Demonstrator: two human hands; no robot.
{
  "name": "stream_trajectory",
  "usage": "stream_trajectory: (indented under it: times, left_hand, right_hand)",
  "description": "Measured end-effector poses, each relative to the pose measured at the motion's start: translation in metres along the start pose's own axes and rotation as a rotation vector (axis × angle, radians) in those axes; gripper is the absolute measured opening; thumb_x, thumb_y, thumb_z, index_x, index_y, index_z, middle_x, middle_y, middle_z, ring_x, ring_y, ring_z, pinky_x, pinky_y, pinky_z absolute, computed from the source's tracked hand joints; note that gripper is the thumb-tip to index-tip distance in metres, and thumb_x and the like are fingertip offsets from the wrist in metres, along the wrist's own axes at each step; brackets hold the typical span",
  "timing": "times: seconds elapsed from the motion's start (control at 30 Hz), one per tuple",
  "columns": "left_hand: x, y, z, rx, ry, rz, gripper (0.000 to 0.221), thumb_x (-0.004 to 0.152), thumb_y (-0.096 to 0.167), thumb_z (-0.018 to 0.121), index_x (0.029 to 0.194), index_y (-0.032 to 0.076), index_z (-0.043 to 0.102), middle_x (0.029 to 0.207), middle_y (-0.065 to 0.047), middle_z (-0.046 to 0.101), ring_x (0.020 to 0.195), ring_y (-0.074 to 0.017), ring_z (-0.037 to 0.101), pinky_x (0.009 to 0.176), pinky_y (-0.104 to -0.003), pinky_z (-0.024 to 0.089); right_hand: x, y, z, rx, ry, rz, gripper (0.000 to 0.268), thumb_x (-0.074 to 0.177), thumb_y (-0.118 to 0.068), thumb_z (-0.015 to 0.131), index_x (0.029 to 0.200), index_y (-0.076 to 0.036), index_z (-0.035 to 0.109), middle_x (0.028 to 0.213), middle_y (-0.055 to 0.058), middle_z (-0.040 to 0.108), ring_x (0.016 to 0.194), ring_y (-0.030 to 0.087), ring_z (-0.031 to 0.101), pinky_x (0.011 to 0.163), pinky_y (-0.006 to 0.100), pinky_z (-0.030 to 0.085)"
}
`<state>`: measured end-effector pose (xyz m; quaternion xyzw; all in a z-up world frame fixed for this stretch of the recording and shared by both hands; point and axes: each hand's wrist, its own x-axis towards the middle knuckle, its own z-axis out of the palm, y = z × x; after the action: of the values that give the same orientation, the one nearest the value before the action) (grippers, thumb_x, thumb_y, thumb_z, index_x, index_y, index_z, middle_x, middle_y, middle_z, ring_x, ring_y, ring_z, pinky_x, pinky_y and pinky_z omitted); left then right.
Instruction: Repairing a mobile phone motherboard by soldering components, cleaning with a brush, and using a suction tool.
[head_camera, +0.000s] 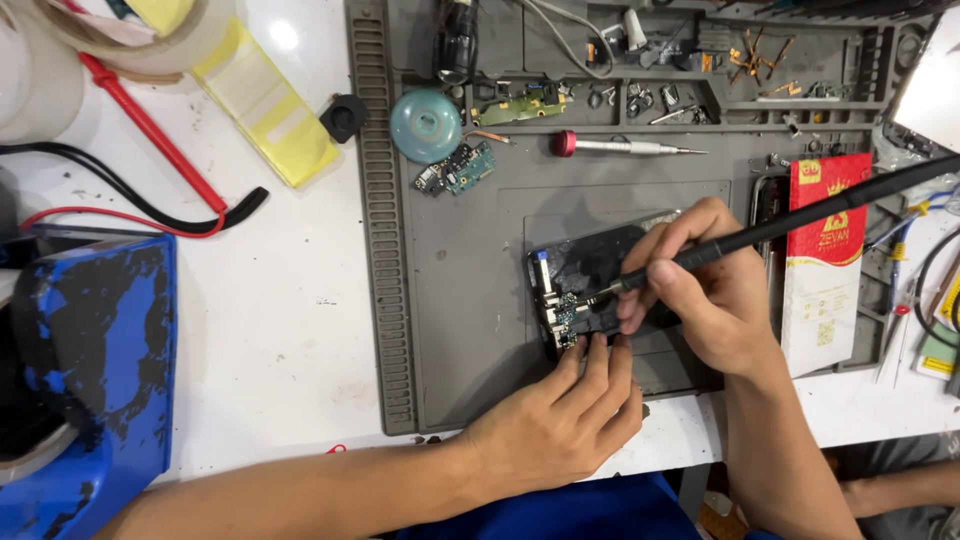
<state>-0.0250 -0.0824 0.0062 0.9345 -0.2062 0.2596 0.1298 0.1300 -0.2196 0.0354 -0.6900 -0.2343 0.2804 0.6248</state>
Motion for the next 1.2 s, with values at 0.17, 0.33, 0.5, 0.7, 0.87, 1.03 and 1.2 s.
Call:
stream_trajectory:
  times: [0.17,0.33,0.5,0.7,0.87,1.03,1.2]
  left_hand:
    - [0.002,-0.003,-0.001,0.036,-0.027,0.017,0.027,0.111,0.021,0.041,0.112,0.011,0.066,0.124,-0.013,0.071,0.115,-0.0248,0.066,0.102,-0.032,0.055]
    - [0.004,-0.003,-0.001,0.051,-0.059,0.036,0.028,0.112,0.021,0.04,0.113,0.012,0.066,0.128,-0.015,0.069,0.118,-0.0248,0.065,0.104,-0.032,0.053]
    - [0.004,-0.003,-0.001,0.057,-0.067,0.039,0.026,0.111,0.021,0.04,0.113,0.012,0.065,0.128,-0.016,0.069,0.118,-0.0259,0.064,0.105,-0.033,0.053]
    - [0.003,-0.003,-0.004,0.085,-0.086,0.061,0.021,0.112,0.021,0.046,0.117,0.012,0.064,0.128,-0.016,0.07,0.119,-0.0256,0.066,0.108,-0.033,0.056]
    - [0.004,-0.005,-0.003,0.085,-0.07,0.046,0.022,0.112,0.02,0.044,0.114,0.012,0.063,0.127,-0.014,0.071,0.118,-0.0237,0.067,0.106,-0.031,0.056]
    - [0.003,-0.006,-0.002,0.089,-0.063,0.053,0.023,0.112,0.021,0.043,0.114,0.012,0.064,0.127,-0.014,0.07,0.116,-0.0231,0.067,0.105,-0.032,0.056]
    - [0.001,-0.005,0.0,0.061,-0.039,0.033,0.026,0.111,0.019,0.042,0.115,0.01,0.066,0.127,-0.015,0.07,0.116,-0.0232,0.067,0.105,-0.031,0.056]
  right_hand:
    - [0.009,-0.006,-0.003,-0.04,-0.026,0.11,0.02,0.099,-0.013,0.06,0.098,0.0,0.045,0.091,0.021,0.066,0.063,0.026,0.076,0.049,0.029,0.068]
    - [0.013,-0.006,-0.002,-0.07,-0.023,0.168,0.019,0.098,-0.01,0.061,0.097,0.002,0.046,0.09,0.022,0.068,0.062,0.028,0.078,0.052,0.031,0.069]
    - [0.016,-0.01,-0.001,-0.097,-0.038,0.205,0.017,0.099,-0.01,0.059,0.095,0.001,0.047,0.079,0.018,0.066,0.059,0.026,0.077,0.049,0.03,0.068]
    - [0.019,-0.01,0.002,-0.096,-0.021,0.254,0.019,0.101,-0.014,0.058,0.096,-0.001,0.045,0.06,0.019,0.066,0.053,0.025,0.074,0.046,0.029,0.065]
    - [0.019,-0.012,0.0,-0.077,-0.016,0.28,0.016,0.101,-0.012,0.058,0.098,-0.001,0.046,0.061,0.018,0.065,0.053,0.025,0.074,0.047,0.03,0.065]
    - [0.017,-0.009,-0.006,-0.007,-0.018,0.31,0.015,0.1,-0.012,0.059,0.102,0.0,0.049,0.086,0.017,0.067,0.061,0.028,0.076,0.051,0.034,0.068]
    - [0.017,-0.005,-0.01,0.018,-0.057,0.298,0.016,0.1,-0.011,0.057,0.104,0.004,0.051,0.095,0.021,0.066,0.065,0.031,0.076,0.056,0.036,0.07]
